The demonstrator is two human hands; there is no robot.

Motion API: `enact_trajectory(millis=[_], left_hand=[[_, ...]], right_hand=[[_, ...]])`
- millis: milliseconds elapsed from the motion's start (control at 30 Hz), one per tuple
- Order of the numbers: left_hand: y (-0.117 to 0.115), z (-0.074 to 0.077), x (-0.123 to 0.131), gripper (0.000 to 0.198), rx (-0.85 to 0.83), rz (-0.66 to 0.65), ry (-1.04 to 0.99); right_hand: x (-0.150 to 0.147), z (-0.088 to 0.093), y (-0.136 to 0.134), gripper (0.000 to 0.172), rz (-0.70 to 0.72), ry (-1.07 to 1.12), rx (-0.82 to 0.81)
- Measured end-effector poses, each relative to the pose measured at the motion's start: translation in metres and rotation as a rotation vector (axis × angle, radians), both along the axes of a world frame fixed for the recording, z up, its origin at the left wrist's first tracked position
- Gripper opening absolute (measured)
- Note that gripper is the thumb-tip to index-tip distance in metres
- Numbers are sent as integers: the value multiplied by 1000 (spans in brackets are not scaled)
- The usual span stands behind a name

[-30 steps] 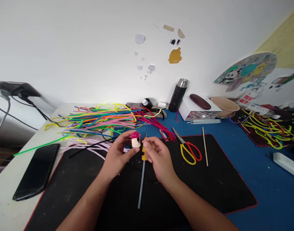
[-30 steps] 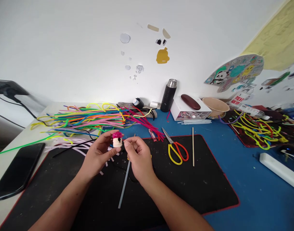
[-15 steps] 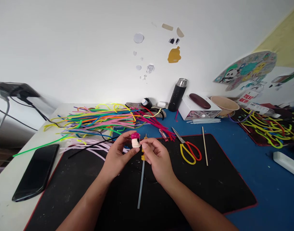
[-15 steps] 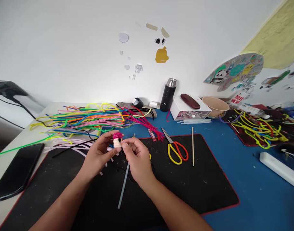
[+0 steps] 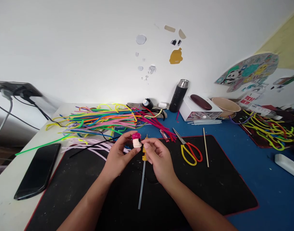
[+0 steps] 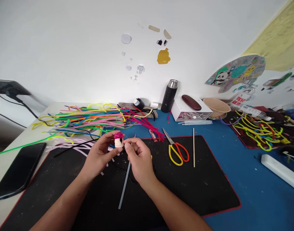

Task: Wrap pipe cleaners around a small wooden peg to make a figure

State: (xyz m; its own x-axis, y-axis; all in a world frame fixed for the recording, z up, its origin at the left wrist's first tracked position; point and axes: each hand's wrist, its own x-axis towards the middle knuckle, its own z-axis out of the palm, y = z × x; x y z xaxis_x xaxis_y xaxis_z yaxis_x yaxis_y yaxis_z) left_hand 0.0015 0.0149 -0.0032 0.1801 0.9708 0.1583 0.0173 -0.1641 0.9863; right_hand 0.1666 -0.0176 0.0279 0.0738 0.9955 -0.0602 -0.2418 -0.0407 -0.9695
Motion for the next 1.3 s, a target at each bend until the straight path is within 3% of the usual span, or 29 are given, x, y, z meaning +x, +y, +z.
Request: enact_trajectory(millis=[633,1033,1300], left_hand=[[0,7,1,49,-7,73,100],[-2,9,4,44,72,125,217],[-3,8,3,41,224,160,350]], right_hand=[[4,-10,-11,40,17,-464,197],[3,-14,-11,43,12,-494,201],[3,-12,-11,45,26,-498,194]])
